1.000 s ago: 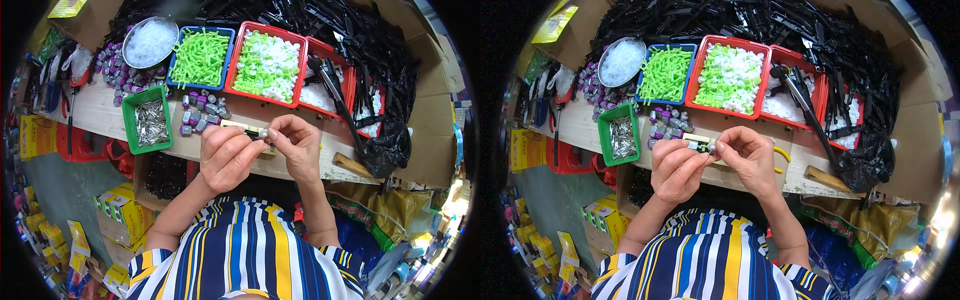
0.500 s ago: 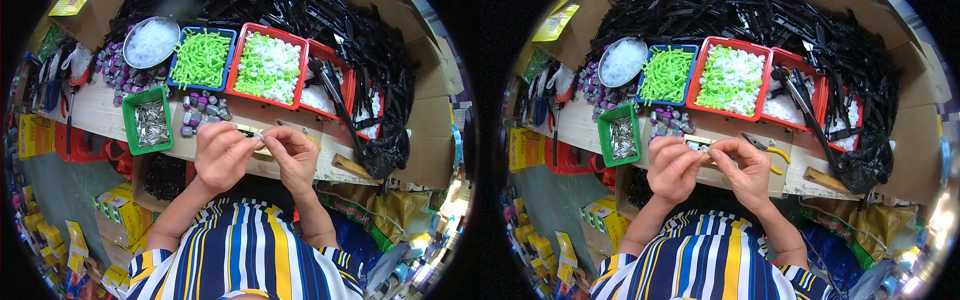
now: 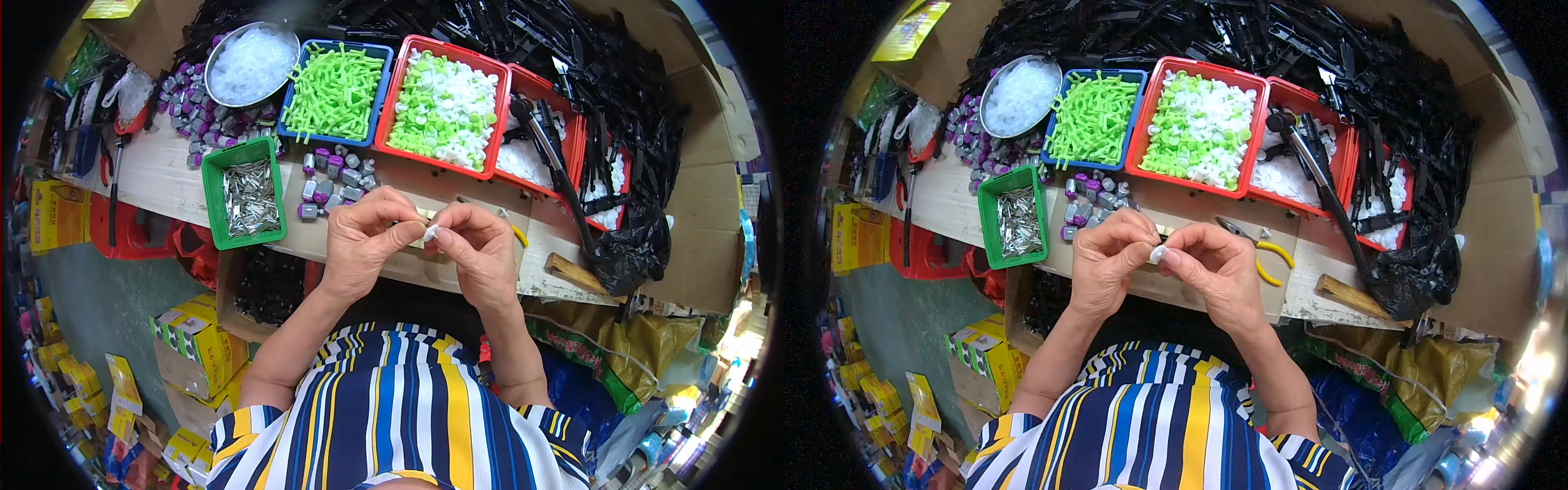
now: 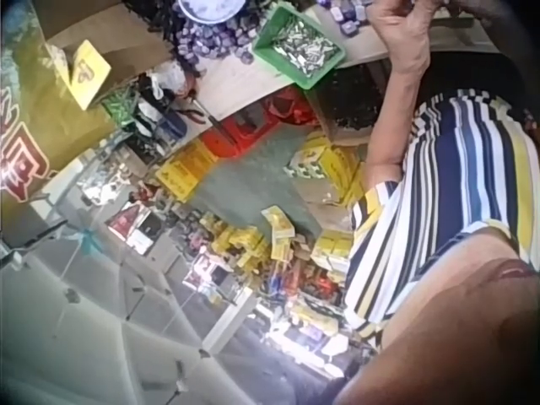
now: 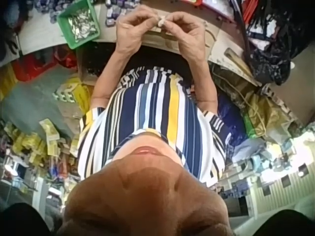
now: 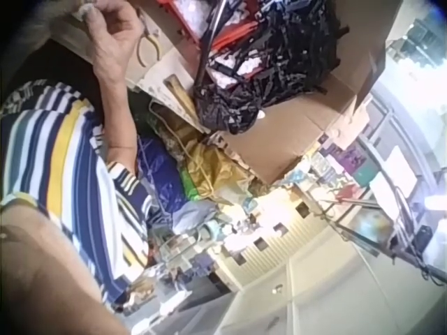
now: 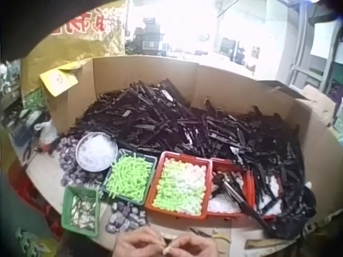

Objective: Assembling small toy components and beads into a frame on a workbench.

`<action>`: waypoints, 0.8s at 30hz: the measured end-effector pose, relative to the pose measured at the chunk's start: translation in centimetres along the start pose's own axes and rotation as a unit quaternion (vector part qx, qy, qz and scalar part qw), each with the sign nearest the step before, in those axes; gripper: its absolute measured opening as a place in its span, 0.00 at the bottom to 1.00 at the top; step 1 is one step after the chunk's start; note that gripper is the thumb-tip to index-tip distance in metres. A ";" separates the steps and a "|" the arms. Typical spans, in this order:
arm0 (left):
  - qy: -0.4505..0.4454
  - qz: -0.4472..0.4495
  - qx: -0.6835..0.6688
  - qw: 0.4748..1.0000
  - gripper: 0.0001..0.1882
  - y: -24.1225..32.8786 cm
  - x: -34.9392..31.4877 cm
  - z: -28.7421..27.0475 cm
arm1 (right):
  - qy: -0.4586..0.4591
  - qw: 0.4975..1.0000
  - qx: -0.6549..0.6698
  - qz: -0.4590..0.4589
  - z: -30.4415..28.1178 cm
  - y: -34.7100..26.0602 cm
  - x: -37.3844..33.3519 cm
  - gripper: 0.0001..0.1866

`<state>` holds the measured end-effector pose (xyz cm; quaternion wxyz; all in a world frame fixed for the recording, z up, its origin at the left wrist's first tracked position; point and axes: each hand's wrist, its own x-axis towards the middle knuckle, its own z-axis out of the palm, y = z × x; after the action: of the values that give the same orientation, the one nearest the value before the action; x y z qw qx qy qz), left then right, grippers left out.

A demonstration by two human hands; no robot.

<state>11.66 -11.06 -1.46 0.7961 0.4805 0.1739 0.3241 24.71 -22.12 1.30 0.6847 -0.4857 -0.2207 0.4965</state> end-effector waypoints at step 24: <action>0.004 0.252 0.476 0.843 0.26 0.2 -1.1 -2.3 | -0.022 0.790 -0.548 -0.273 -1.4 1.3 0.4 0.10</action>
<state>9.45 -10.22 -2.47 0.3598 0.8264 0.1828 0.3926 25.37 -22.32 -0.50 0.4056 -0.6881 -0.5941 0.0952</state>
